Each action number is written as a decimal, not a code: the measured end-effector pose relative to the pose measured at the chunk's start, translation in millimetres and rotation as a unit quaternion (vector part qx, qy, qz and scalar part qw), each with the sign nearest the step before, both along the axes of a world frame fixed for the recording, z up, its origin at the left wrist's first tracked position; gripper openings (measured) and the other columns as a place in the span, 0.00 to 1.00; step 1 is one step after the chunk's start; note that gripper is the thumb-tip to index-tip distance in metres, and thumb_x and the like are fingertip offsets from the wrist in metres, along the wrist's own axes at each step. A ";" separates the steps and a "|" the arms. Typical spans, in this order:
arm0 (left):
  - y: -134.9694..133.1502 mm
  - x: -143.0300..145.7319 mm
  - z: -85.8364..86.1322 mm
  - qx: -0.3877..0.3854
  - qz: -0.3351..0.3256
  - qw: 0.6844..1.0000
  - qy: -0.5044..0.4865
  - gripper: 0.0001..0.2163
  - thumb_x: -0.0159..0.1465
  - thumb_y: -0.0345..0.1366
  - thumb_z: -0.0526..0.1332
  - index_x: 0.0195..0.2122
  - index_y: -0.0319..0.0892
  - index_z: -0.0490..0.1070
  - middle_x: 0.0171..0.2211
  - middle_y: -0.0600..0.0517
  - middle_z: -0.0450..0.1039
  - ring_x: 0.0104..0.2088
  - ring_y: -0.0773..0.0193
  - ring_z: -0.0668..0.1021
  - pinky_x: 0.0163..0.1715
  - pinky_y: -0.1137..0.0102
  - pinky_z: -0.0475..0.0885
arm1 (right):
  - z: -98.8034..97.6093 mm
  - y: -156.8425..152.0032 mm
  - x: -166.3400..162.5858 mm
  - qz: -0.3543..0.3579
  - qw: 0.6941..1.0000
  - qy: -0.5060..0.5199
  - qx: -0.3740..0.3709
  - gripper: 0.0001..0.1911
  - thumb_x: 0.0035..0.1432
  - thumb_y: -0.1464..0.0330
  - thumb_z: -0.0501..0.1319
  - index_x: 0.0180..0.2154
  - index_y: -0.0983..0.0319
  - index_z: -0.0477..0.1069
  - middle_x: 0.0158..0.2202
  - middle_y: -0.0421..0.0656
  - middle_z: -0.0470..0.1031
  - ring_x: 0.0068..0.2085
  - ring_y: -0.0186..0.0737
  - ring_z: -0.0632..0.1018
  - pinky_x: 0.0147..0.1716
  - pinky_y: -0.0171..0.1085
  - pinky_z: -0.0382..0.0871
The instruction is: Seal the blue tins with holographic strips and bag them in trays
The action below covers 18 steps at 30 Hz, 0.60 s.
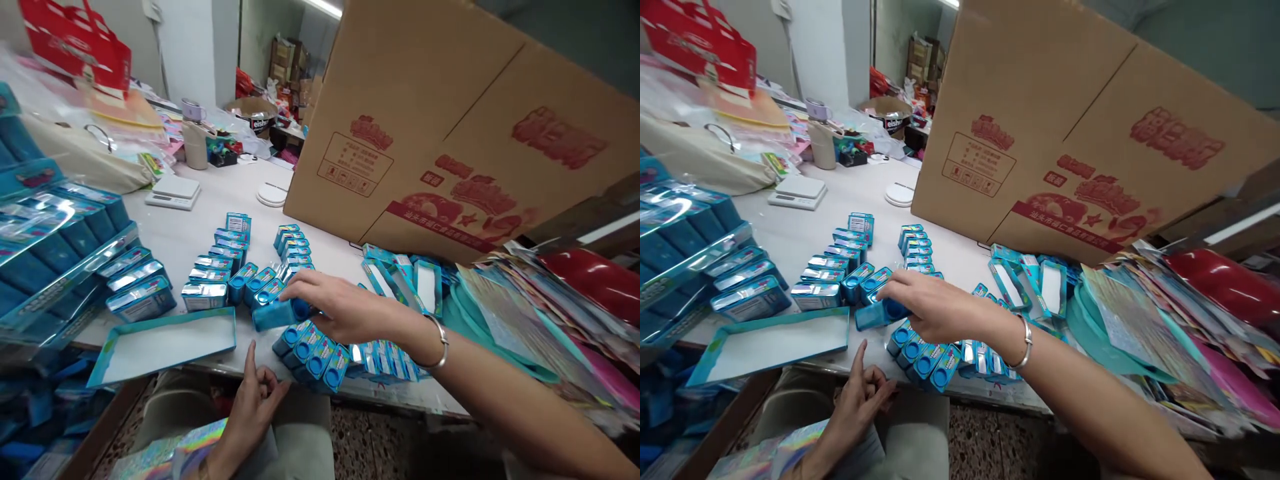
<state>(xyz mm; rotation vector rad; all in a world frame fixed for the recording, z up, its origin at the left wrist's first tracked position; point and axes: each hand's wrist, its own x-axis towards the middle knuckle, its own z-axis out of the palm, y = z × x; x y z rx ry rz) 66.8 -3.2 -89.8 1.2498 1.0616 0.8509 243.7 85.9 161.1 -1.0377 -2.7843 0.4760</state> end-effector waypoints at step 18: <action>30.3 8.7 26.2 0.025 -0.015 0.999 0.042 0.42 0.67 0.46 0.58 0.73 0.44 0.29 0.31 0.57 0.66 0.25 0.66 0.68 0.28 0.71 0.64 | -36.2 44.3 -0.2 0.083 0.995 -0.056 -0.022 0.32 0.42 0.85 0.56 0.47 0.54 0.73 0.41 0.40 0.75 0.41 0.39 0.74 0.39 0.38 0.67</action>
